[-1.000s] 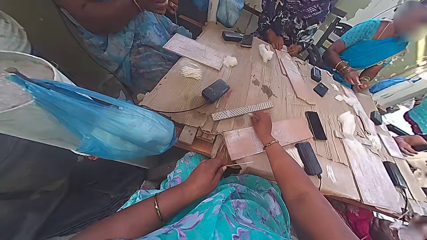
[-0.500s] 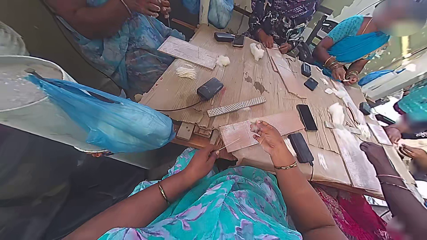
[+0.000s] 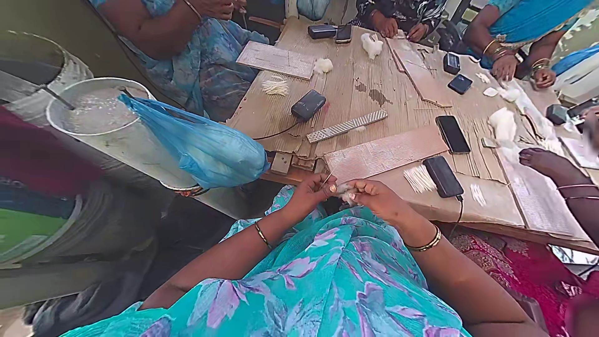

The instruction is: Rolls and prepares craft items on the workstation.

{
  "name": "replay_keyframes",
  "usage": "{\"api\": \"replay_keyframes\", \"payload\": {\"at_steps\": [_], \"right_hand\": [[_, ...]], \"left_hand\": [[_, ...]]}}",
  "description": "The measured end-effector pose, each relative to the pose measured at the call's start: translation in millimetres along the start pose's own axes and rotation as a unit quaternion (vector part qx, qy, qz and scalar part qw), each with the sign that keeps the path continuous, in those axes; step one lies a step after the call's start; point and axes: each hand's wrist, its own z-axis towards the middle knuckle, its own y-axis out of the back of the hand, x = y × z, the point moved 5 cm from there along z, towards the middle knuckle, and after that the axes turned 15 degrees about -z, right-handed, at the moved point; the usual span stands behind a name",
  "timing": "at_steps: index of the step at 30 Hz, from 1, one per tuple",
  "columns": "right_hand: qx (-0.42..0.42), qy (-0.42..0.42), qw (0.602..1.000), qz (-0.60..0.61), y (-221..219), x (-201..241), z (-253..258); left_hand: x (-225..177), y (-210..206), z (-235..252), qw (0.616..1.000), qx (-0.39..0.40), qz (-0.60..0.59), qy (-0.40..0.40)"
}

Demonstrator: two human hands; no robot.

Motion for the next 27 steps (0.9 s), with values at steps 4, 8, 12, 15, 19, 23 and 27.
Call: {"api": "replay_keyframes", "payload": {"at_steps": [4,8,12,15,19,23,27], "right_hand": [[-0.021,-0.002,1.0,-0.005,-5.3,-1.6,-4.2],[-0.095,0.001,0.994,-0.051,2.3,-5.6,-5.6],[-0.164,0.022,0.985,-0.045,10.9,1.7,-11.7],[-0.127,0.04,0.987,0.086,2.9,12.3,-14.1],[-0.138,0.013,0.986,0.09,-10.0,9.8,-4.3],[-0.168,-0.013,0.984,0.061,-14.5,1.9,4.2],[-0.185,-0.014,0.982,0.047,-15.6,-0.1,5.0]], "left_hand": [[0.4,-5.5,-3.9,0.999,0.011,0.012,0.031],[-1.5,-5.4,-5.0,0.999,-0.019,0.004,0.048],[-1.6,-1.3,-4.8,0.995,-0.067,-0.006,0.068],[-1.2,-1.2,-4.9,0.994,-0.067,0.01,0.085],[-2.0,-7.7,-7.9,0.994,-0.044,0.006,0.099],[0.4,-8.1,-7.9,0.994,-0.038,-0.003,0.103],[0.7,-7.9,-6.9,0.995,-0.032,-0.002,0.098]]}}
